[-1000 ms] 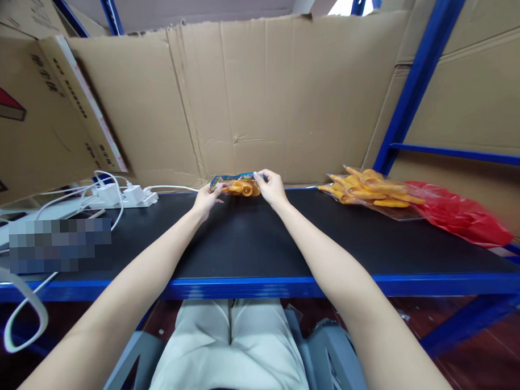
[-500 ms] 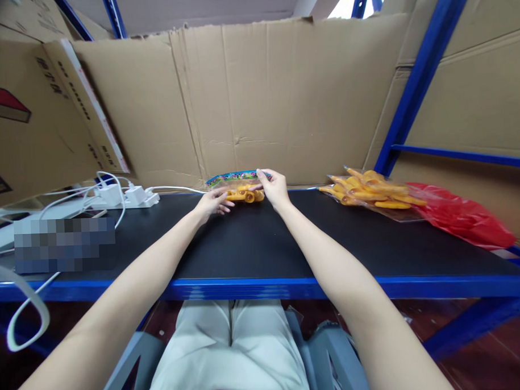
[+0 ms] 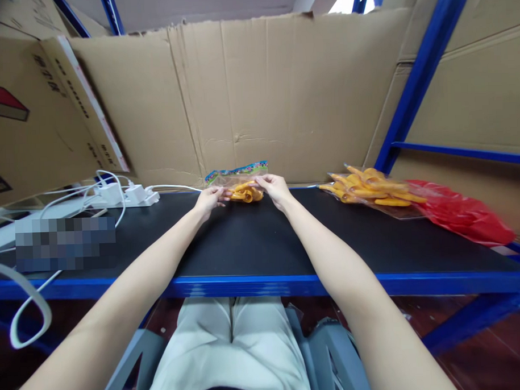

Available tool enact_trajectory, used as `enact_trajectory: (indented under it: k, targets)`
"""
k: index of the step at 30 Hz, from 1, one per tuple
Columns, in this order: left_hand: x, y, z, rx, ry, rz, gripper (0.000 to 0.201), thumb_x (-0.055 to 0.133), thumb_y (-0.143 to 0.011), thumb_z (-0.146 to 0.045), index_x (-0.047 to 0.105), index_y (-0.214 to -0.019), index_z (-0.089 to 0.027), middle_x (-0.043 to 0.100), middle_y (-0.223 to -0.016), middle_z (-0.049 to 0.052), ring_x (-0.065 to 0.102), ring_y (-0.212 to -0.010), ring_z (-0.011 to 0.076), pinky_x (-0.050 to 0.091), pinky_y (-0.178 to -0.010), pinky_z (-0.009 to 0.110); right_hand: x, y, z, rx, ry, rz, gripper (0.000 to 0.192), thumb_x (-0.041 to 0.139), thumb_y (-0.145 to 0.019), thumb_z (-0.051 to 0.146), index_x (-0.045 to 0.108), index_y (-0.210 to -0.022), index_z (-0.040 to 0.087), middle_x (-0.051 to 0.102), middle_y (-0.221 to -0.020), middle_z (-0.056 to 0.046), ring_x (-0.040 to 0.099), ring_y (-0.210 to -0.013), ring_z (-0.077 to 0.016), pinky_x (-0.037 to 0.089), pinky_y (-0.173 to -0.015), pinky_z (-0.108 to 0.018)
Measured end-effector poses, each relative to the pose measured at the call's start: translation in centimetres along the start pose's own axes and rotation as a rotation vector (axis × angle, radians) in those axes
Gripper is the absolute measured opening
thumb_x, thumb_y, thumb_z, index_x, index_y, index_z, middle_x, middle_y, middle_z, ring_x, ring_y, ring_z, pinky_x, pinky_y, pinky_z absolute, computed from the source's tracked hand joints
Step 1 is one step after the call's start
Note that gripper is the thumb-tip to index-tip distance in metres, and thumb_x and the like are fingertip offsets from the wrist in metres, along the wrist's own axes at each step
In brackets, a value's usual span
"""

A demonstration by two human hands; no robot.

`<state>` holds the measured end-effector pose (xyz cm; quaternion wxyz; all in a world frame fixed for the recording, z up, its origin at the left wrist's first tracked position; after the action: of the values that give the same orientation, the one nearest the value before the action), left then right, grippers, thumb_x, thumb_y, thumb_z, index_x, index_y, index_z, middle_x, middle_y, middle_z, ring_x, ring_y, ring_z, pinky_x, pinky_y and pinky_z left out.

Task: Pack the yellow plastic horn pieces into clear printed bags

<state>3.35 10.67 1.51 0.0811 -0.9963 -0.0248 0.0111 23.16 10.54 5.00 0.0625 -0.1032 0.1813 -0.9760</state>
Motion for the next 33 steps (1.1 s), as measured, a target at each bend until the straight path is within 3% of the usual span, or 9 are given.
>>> enact_trajectory:
  k: [4,8,12,17,21,24,28,33]
  targets:
    - [0.0,0.0,-1.0,0.101,0.038,-0.008,0.015,0.048,-0.087,-0.02,0.06,-0.093,-0.012,0.066,-0.106,0.01,0.066,-0.079,0.013,0.045,-0.047,0.015,0.1,0.1,1.7,-0.119,0.064,-0.028,0.028,0.074,-0.064,0.04,0.06,-0.069,0.016,0.07,-0.09,-0.005,0.067,-0.077,-0.0142,0.053,-0.077,-0.029]
    - [0.2,0.0,-1.3,0.125,0.027,0.024,0.02,0.047,-0.088,-0.026,0.06,-0.099,-0.014,0.068,-0.101,0.009,0.066,-0.08,0.0136,0.045,-0.05,0.015,-0.2,0.3,2.9,-0.212,0.185,-0.09,0.035,0.069,-0.066,0.048,0.058,-0.071,0.015,0.069,-0.086,-0.005,0.067,-0.067,-0.0131,0.053,-0.066,-0.026]
    - [0.5,0.0,-0.9,0.1,-0.035,0.069,0.027,0.047,-0.089,-0.032,0.06,-0.105,-0.015,0.07,-0.094,0.01,0.067,-0.079,0.0141,0.045,-0.054,0.016,-0.6,0.0,2.8,-0.166,0.228,-0.123,0.028,0.064,-0.076,0.041,0.056,-0.069,0.015,0.068,-0.075,-0.005,0.064,-0.053,-0.0117,0.052,-0.059,-0.026]
    - [1.6,0.3,0.9,-0.027,-0.125,0.174,0.042,0.055,-0.085,-0.031,0.049,-0.125,-0.02,0.067,-0.106,0.012,0.067,-0.084,0.0174,0.048,-0.059,0.021,-0.8,-0.2,2.0,-0.055,0.424,-0.107,0.025,0.058,-0.083,0.027,0.052,-0.062,0.016,0.064,-0.056,-0.003,0.062,-0.044,-0.0128,0.048,-0.051,-0.023]
    - [2.4,0.6,1.4,-0.049,-0.18,0.257,0.036,0.05,-0.088,-0.034,0.055,-0.12,-0.02,0.066,-0.11,0.013,0.066,-0.09,0.0186,0.048,-0.065,0.023,-0.8,-0.4,1.6,-0.054,0.584,-0.058,0.027,0.058,-0.082,0.032,0.051,-0.06,0.017,0.062,-0.051,-0.003,0.061,-0.041,-0.0152,0.045,-0.043,-0.022]
    - [2.0,0.3,0.6,0.034,-0.202,0.186,0.036,0.049,-0.087,-0.037,0.058,-0.117,-0.019,0.068,-0.106,0.012,0.064,-0.095,0.0205,0.049,-0.071,0.027,-1.1,-0.5,2.7,-0.178,0.476,-0.107,0.03,0.056,-0.082,0.04,0.05,-0.063,0.019,0.064,-0.057,-0.003,0.063,-0.048,-0.0169,0.05,-0.049,-0.028]
    - [1.0,0.0,-2.0,0.271,-0.241,0.042,0.032,0.052,-0.086,-0.034,0.064,-0.109,-0.015,0.069,-0.103,0.011,0.063,-0.098,0.0212,0.047,-0.084,0.032,-0.9,0.1,5.0,-0.4,0.308,-0.162,0.037,0.057,-0.076,0.056,0.054,-0.07,0.02,0.067,-0.072,-0.004,0.067,-0.066,-0.0183,0.054,-0.066,-0.034]
    - [0.3,0.4,-4.0,0.406,-0.147,-0.043,0.031,0.049,-0.087,-0.031,0.063,-0.108,-0.013,0.069,-0.101,0.011,0.063,-0.097,0.0188,0.046,-0.088,0.032,-0.5,1.3,7.4,-0.574,0.284,-0.218,0.044,0.058,-0.071,0.061,0.064,-0.08,0.018,0.068,-0.083,-0.006,0.066,-0.077,-0.0188,0.052,-0.079,-0.037]
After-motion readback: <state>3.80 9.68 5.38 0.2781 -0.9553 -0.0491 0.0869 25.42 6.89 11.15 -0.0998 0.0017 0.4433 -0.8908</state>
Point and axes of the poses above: each hand's wrist, its own y-axis away from the middle knuckle, its own x-axis out of the palm, z = x × y, the point moved 10 cm from there along -y, towards the middle knuckle
